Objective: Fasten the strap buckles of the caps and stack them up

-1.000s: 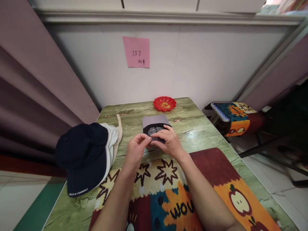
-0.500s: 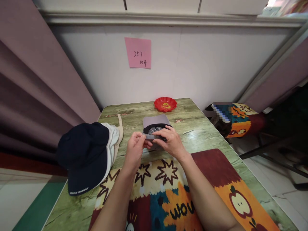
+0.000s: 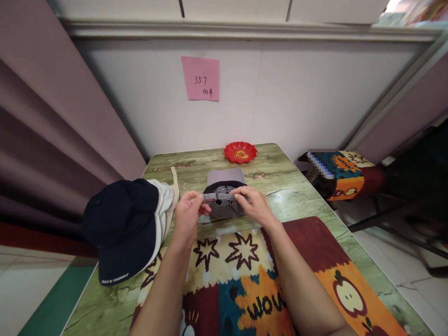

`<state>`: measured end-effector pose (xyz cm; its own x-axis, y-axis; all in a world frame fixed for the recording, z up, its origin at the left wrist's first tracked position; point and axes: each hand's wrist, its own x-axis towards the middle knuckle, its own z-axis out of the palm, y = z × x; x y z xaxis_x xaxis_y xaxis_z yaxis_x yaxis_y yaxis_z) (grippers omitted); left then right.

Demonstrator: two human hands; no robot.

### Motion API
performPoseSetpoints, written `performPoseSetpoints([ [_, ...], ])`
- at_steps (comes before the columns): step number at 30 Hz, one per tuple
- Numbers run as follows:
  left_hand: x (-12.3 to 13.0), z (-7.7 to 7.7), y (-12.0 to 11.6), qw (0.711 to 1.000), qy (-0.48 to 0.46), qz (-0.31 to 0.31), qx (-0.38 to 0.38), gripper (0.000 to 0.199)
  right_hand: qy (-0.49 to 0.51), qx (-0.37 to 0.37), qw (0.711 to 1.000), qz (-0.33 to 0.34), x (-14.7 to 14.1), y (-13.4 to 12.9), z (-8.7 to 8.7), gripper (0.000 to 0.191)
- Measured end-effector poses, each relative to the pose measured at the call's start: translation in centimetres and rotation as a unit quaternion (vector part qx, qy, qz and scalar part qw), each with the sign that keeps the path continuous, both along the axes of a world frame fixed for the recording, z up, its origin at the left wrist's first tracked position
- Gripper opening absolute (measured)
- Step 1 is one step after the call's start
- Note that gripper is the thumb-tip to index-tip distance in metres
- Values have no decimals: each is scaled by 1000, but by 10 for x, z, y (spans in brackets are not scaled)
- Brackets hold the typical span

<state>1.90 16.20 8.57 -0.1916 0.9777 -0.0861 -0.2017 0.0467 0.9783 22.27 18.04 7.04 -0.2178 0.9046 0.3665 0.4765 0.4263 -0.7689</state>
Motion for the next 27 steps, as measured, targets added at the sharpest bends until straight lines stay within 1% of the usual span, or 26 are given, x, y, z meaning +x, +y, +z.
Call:
performPoseSetpoints([
  [2,2,1,-1,1000,8,-6,-1,32,19,-4,1000,6,-1,-2,3,23],
  [5,6,1,-3,1000,15,-24,-6,31,13,-9,1000,14,-4,-5,10,21],
  [9,13,0,-6,998,12,-62,2,29,-19,-7,999,29,-13,-11,15,34],
  [10,15,1,-7,997,13,-72,6,28,-24,-6,999,29,-16,-11,15,34],
  [12,17,1,-9,996,17,-87,13,26,-21,-3,999,24,-19,-12,14,28],
  [15,18,3,-10,996,24,-73,41,25,14,6,1000,16,-20,-12,14,19],
  [17,18,3,-11,995,42,-64,61,27,44,4,999,11,-20,-13,16,19],
  [18,17,3,-11,993,59,-71,68,30,60,-2,998,13,-20,-13,16,21],
  [20,18,2,-11,985,100,-112,79,37,94,-19,995,28,-22,-14,17,22],
  [22,19,0,-11,976,128,-147,93,39,131,-42,989,48,-24,-14,17,21],
  [24,21,-4,-10,973,138,-148,109,35,165,-67,982,63,-26,-13,15,19],
  [27,21,-10,-9,974,143,-130,116,32,213,-108,968,81,-26,-11,11,18],
])
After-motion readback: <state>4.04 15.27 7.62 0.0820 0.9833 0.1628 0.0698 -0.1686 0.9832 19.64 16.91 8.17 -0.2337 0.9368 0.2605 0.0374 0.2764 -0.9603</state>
